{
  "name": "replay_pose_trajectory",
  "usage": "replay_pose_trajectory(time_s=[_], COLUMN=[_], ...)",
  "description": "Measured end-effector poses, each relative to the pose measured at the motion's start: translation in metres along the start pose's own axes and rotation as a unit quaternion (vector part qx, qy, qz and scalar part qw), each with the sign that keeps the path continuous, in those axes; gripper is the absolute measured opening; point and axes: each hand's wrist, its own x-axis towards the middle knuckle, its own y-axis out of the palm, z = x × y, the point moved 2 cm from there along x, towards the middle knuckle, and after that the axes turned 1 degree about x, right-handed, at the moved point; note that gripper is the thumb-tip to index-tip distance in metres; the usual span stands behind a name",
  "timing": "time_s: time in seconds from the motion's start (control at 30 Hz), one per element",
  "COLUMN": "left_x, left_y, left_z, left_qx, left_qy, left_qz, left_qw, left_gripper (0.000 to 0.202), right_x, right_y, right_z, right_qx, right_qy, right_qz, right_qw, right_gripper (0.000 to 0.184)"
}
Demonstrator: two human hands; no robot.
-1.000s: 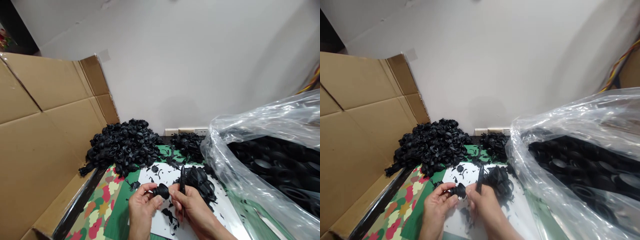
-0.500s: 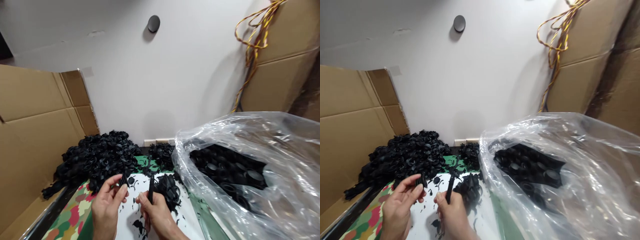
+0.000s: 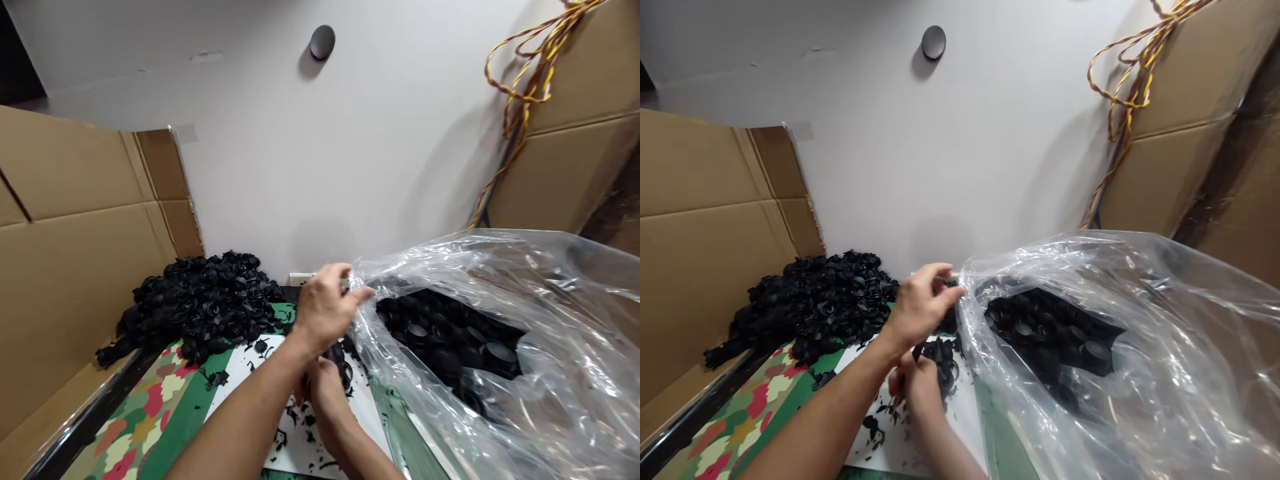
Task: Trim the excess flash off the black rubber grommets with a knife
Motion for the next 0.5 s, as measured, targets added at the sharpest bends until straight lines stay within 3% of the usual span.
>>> replay_pose_trajectory(time_s=[0.1,0.2,0.33,0.5], left_x=[-0.015,-0.047,-0.098,-0.125], left_y=[-0.039,-0.056,-0.035,-0.009], left_z=[0.042,0.075,0.087,0.087], left_qx=[0.014,0.039,0.031,-0.012], left_qy=[-0.08,-0.153,-0.199,-0.258], left_qz=[-0.064,-0.036,0.095,0.109], left_qw=[0.995,0.987,0.975,0.96], left_gripper=[0.025,0.016,0.006,0.011], right_x=[0.001,0.006,0.013,0.017], right_y=[-0.012,-0.027,-0.041,-0.047], right_z=[0.02,0.038,0.047,0.037], right_qx=[0.025,0.035,0.038,0.011], right_qy=[-0.005,-0.041,-0.057,-0.031], right_qz=[-0.022,-0.072,-0.1,-0.079], right_qw=[0.999,0.996,0.993,0.996], right_gripper=[0.038,0.035,0.037,0.031])
